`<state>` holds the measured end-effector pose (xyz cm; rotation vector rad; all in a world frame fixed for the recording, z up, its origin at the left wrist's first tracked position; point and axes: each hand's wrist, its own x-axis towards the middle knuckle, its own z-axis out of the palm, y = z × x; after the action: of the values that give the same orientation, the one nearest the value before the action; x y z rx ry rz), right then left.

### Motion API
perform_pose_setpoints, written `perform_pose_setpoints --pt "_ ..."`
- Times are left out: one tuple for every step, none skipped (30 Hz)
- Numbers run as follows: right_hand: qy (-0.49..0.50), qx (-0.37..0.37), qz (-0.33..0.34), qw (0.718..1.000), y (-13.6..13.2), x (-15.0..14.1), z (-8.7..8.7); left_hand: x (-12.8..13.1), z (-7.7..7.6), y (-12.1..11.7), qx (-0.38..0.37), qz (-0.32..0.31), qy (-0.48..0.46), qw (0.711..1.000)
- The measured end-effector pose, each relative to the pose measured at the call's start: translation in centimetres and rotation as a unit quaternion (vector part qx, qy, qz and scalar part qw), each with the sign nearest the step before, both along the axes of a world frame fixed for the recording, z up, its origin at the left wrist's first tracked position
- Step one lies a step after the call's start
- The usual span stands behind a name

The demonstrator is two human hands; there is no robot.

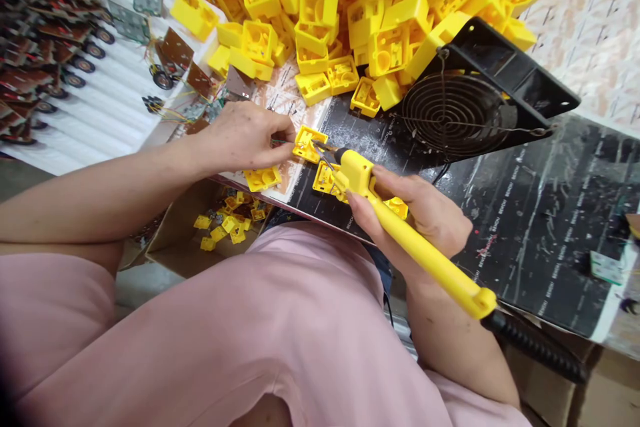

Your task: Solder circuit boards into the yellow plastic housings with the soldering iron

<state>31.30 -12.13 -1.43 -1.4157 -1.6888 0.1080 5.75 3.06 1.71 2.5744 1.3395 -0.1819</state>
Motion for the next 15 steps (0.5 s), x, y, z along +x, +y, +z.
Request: perform_pose_setpoints --pt "0.004 0.027 -0.009 1.0 0.0 -0.4 -0.1 -0.2 0.0 0.0 0.006 -0.012 -0.008 1.0" --pt "0.011 0.052 -0.014 0.998 0.1 -0.8 -0.2 -0.4 -0.1 0.1 0.011 -0.025 -0.021 0.999" --pt "0.018 0.062 -0.019 0.998 0.3 -1.1 -0.2 -0.6 -0.2 0.2 0.014 -0.036 -0.038 0.999" --pt "0.02 0.065 -0.027 0.997 0.5 -1.3 -0.1 -0.7 -0.4 0.4 0.016 -0.044 -0.057 0.997" --pt "0.018 0.062 -0.036 0.997 0.6 -1.5 -0.1 -0.8 -0.6 0.6 0.018 -0.046 -0.074 0.996" --pt "0.014 0.054 -0.041 0.998 0.8 -1.7 0.0 -0.7 -0.9 0.7 0.019 -0.042 -0.088 0.995" --pt "0.006 0.047 -0.042 0.998 0.9 -1.7 0.0 -0.5 -1.1 0.9 0.02 -0.034 -0.098 0.994" --pt "-0.003 0.043 -0.039 0.998 1.0 -1.8 -0.1 -0.3 -1.3 1.0 0.021 -0.025 -0.103 0.994" --pt "-0.014 0.045 -0.037 0.998 1.1 -1.8 -0.1 0.0 -1.4 1.1 0.023 -0.016 -0.105 0.994" --pt "-0.023 0.056 -0.035 0.998 1.2 -1.8 -0.2 0.3 -1.5 1.1 0.024 -0.009 -0.104 0.994" --pt "-0.03 0.065 -0.032 0.997 1.3 -1.8 -0.3 0.5 -1.6 1.1 0.024 -0.003 -0.101 0.995" --pt "-0.03 0.074 -0.026 0.996 1.4 -1.8 -0.3 0.7 -1.5 1.1 0.024 0.001 -0.097 0.995" --pt "-0.026 0.081 -0.013 0.996 1.6 -1.8 -0.3 0.9 -1.4 1.0 0.023 0.005 -0.093 0.995" --pt "-0.02 0.089 0.005 0.996 1.7 -1.8 -0.3 1.0 -1.3 1.0 0.021 0.009 -0.09 0.996" --pt "-0.017 0.096 0.024 0.995 1.9 -1.8 -0.2 1.1 -1.2 0.9 0.02 0.013 -0.087 0.996"
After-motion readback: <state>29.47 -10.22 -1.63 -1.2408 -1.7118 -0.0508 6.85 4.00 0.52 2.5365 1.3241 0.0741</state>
